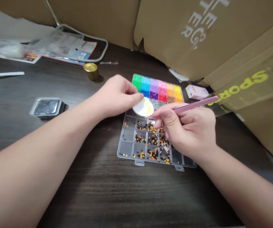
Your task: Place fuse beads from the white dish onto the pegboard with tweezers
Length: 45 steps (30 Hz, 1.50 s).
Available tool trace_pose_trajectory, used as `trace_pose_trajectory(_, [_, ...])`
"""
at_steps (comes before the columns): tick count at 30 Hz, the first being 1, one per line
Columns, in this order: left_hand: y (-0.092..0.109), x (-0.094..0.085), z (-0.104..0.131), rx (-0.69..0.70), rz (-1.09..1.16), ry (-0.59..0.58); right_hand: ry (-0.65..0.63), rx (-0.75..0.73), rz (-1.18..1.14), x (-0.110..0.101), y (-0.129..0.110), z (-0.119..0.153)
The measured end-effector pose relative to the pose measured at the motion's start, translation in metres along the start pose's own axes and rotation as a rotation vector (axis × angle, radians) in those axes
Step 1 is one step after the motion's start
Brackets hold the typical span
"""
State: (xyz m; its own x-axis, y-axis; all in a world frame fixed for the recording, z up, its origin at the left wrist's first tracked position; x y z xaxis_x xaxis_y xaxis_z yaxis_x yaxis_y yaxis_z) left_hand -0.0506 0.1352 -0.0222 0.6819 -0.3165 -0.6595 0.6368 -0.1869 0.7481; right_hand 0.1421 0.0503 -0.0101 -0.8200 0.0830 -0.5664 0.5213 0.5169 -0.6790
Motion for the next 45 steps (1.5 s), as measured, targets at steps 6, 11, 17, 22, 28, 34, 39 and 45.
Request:
trace_pose_trajectory(6, [0.001, 0.002, -0.002, 0.043, 0.034, -0.003, 0.064, 0.066, 0.012, -0.002, 0.007, -0.001])
trace_pose_trajectory(11, [0.001, 0.001, 0.0, 0.022, 0.01, 0.027, -0.097, 0.036, -0.106, -0.002, 0.005, 0.002])
trace_pose_trajectory(17, [0.001, 0.001, -0.001, 0.009, 0.01, 0.021, -0.331, -0.067, -0.105, 0.004, 0.003, 0.004])
trace_pose_trajectory(22, [0.0, 0.003, 0.0, 0.011, -0.006, 0.012, -0.432, -0.092, -0.099, 0.007, 0.005, 0.005])
trace_pose_trajectory(28, [0.0, 0.003, -0.001, 0.005, -0.006, 0.005, -0.464, -0.112, -0.045, 0.009, 0.005, 0.004])
trace_pose_trajectory(34, [0.003, 0.002, 0.0, 0.005, -0.018, 0.008, -0.457, -0.097, -0.029, 0.007, 0.007, 0.003])
trace_pose_trajectory(39, [0.006, 0.0, 0.005, 0.004, -0.016, 0.003, -0.284, -0.086, -0.105, 0.0, -0.001, 0.003])
trace_pose_trajectory(45, [0.011, 0.001, 0.009, 0.035, -0.019, -0.026, 0.03, 0.107, -0.138, -0.006, 0.002, 0.003])
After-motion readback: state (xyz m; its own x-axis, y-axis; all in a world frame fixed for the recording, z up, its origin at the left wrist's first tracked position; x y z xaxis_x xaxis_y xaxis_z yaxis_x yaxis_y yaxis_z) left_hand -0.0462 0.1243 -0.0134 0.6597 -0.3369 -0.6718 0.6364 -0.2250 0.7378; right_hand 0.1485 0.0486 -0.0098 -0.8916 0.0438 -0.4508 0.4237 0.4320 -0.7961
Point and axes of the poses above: each hand's wrist, its own z-axis away from the middle knuckle, its own x-axis out of the palm, y = z × x, the point moved 4 cm from there along -z, towards the middle knuckle, and after that the axes turned 5 degrees about x, right-handed, at the moved point
